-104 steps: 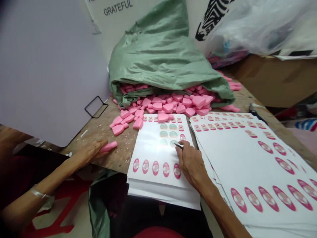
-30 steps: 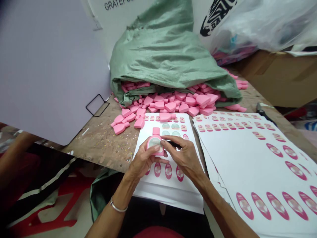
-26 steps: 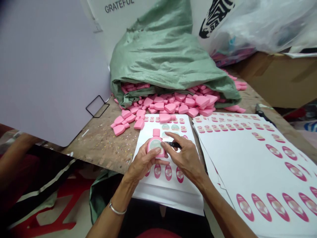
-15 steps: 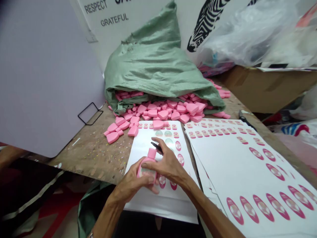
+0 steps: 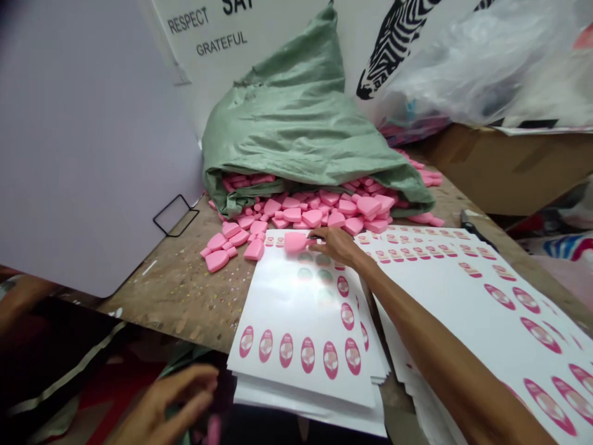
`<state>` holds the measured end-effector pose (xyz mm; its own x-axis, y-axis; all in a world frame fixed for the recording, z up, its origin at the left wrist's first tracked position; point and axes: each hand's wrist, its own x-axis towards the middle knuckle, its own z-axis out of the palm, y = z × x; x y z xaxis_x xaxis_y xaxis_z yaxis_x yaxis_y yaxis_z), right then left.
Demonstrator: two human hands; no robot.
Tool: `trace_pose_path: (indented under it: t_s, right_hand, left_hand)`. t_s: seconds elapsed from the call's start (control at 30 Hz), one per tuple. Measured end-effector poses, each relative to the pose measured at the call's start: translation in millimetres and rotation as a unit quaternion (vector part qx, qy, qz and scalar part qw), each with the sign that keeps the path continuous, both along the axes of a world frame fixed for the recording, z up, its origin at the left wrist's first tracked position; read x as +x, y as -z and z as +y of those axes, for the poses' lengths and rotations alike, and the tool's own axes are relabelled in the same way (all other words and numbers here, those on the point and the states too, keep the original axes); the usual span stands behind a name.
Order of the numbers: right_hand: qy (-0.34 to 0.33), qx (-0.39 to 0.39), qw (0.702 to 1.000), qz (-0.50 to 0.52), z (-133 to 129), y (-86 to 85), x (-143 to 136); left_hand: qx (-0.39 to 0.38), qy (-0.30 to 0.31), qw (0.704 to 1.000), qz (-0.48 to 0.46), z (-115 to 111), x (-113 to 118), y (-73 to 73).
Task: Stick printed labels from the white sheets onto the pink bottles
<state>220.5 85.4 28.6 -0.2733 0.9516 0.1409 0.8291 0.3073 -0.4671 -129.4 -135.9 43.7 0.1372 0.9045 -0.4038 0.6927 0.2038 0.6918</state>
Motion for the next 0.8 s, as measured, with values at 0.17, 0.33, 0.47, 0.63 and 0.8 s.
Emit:
trace_pose_path:
  t_s: [0.17, 0.33, 0.47, 0.63, 0.8]
  right_hand:
    - [-0.254, -0.088, 0.96, 0.076, -81.7, -55.4, -17.7]
    - [-0.121, -0.1, 0.981, 0.114, -124.4, -51.0, -0.1]
    - [0.131, -0.053, 0.979, 0.147, -129.1, 0.0, 21.2]
    - [0.144, 0.053, 0.988, 0.028, -128.8, 39.2, 16.5]
    - [0.102, 0.08, 0.991, -0.044, -128.9, 40.8, 14.8]
  left_hand:
    - [0.009, -0.012, 0.972, -0.233, 78.2, 69.1, -17.2]
    - [-0.221, 0.103, 0.866, -0.437, 83.6, 128.0, 5.6]
    - [-0.108, -0.029, 0.89, -0.442, 79.6, 149.1, 19.0]
    - [-0.036, -0.079, 0.908, -0.411, 91.6, 172.6, 24.3]
    - [-0.01, -0.07, 0.915, -0.397, 95.1, 182.2, 34.6]
